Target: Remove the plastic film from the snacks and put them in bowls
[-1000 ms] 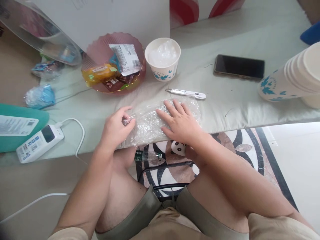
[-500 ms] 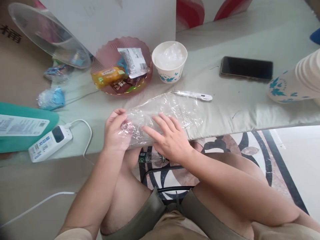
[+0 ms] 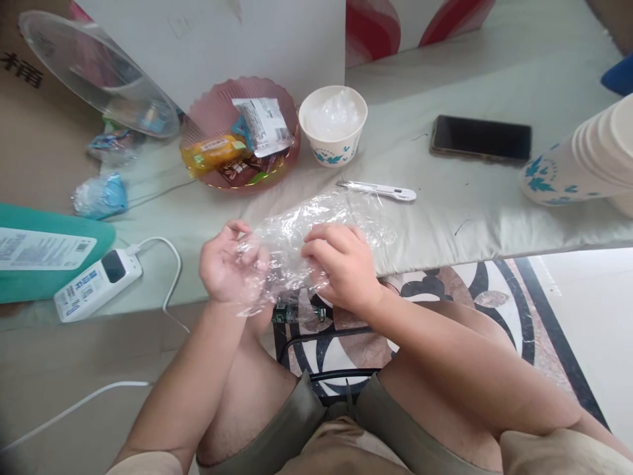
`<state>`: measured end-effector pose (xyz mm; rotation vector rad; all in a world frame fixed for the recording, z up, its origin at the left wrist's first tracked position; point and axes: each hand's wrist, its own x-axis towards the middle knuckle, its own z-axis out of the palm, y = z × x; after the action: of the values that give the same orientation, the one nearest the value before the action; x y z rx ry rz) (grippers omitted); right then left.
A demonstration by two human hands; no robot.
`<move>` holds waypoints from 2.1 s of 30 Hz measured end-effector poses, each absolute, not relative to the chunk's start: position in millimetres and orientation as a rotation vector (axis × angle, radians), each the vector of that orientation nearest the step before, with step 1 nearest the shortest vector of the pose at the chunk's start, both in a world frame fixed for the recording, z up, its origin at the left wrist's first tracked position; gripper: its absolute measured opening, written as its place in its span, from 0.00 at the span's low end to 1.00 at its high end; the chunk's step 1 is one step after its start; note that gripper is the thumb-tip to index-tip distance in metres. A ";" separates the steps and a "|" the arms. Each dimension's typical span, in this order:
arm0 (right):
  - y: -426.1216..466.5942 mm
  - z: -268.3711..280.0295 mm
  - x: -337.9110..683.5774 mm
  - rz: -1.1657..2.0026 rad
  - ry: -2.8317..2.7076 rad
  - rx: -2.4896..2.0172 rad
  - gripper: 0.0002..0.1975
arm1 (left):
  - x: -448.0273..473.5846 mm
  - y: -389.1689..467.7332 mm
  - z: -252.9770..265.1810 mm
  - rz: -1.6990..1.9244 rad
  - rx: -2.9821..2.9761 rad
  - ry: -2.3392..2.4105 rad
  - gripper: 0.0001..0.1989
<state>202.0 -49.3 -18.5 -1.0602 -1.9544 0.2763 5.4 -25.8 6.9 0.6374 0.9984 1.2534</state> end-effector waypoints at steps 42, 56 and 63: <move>-33.3 2.5 225.5 1.001 -1.391 -1.589 0.17 | 14.2 -32.0 -18.1 1.130 1.744 1.179 0.16; -19.0 -23.8 249.1 0.402 -1.735 -1.832 0.32 | 17.8 -17.8 -23.5 0.924 1.741 1.732 0.16; -31.6 -2.7 238.9 0.247 -2.192 -1.179 0.17 | 18.1 -17.8 -25.5 1.047 2.291 1.304 0.08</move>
<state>238.9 -31.6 -2.7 -1.1785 -2.1922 0.2465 18.1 -17.8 -25.5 2.2910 1.3041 1.0467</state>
